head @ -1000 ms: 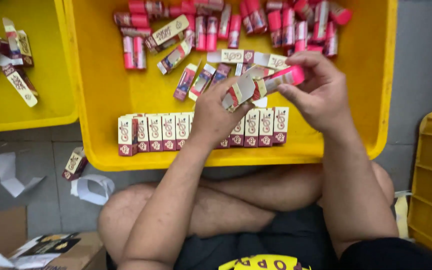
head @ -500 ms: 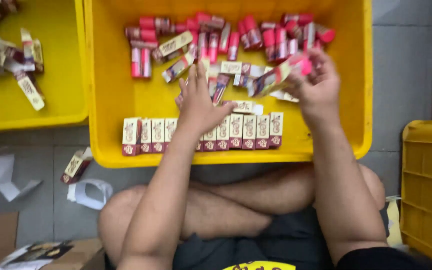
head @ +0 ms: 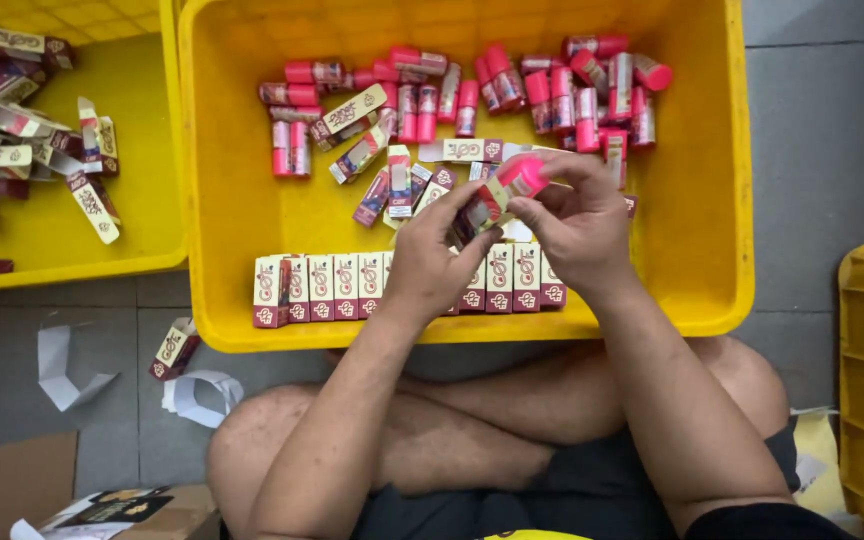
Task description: The person picks up pink lip balm tubes and places them into small cardboard boxes, سپس rows the boxed lip balms in a yellow crate.
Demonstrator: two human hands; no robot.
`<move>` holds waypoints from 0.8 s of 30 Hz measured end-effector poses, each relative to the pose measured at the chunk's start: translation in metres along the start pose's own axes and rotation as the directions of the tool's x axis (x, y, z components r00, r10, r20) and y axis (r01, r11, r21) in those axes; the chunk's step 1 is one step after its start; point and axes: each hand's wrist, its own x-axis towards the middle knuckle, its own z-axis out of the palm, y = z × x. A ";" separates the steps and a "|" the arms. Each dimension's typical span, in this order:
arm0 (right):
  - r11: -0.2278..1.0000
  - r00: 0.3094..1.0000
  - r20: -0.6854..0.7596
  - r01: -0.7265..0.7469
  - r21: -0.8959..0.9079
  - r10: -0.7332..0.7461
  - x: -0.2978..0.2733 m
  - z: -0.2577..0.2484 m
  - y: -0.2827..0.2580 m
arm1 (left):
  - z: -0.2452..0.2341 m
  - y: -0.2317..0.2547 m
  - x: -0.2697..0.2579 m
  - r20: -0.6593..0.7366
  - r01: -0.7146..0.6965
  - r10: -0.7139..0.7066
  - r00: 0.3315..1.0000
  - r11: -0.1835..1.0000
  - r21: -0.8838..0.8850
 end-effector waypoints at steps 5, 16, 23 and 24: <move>0.998 0.999 -0.023 0.048 0.028 -0.047 0.002 0.003 -0.005 | 0.009 -0.010 -0.001 -0.113 -0.115 0.115 0.987 0.993 0.011; 0.879 0.950 0.257 0.269 -0.394 -0.176 0.008 0.001 -0.022 | 0.014 -0.008 0.000 -0.033 0.210 -0.245 0.969 0.887 -0.412; 0.892 0.920 0.225 -0.373 0.256 0.320 -0.008 -0.012 0.013 | 0.020 -0.005 -0.004 0.034 0.129 -0.136 0.990 0.787 -0.603; 0.843 0.894 0.294 -0.427 0.326 0.339 -0.009 -0.011 0.012 | 0.018 0.003 -0.006 0.057 0.121 -0.109 0.992 0.783 -0.610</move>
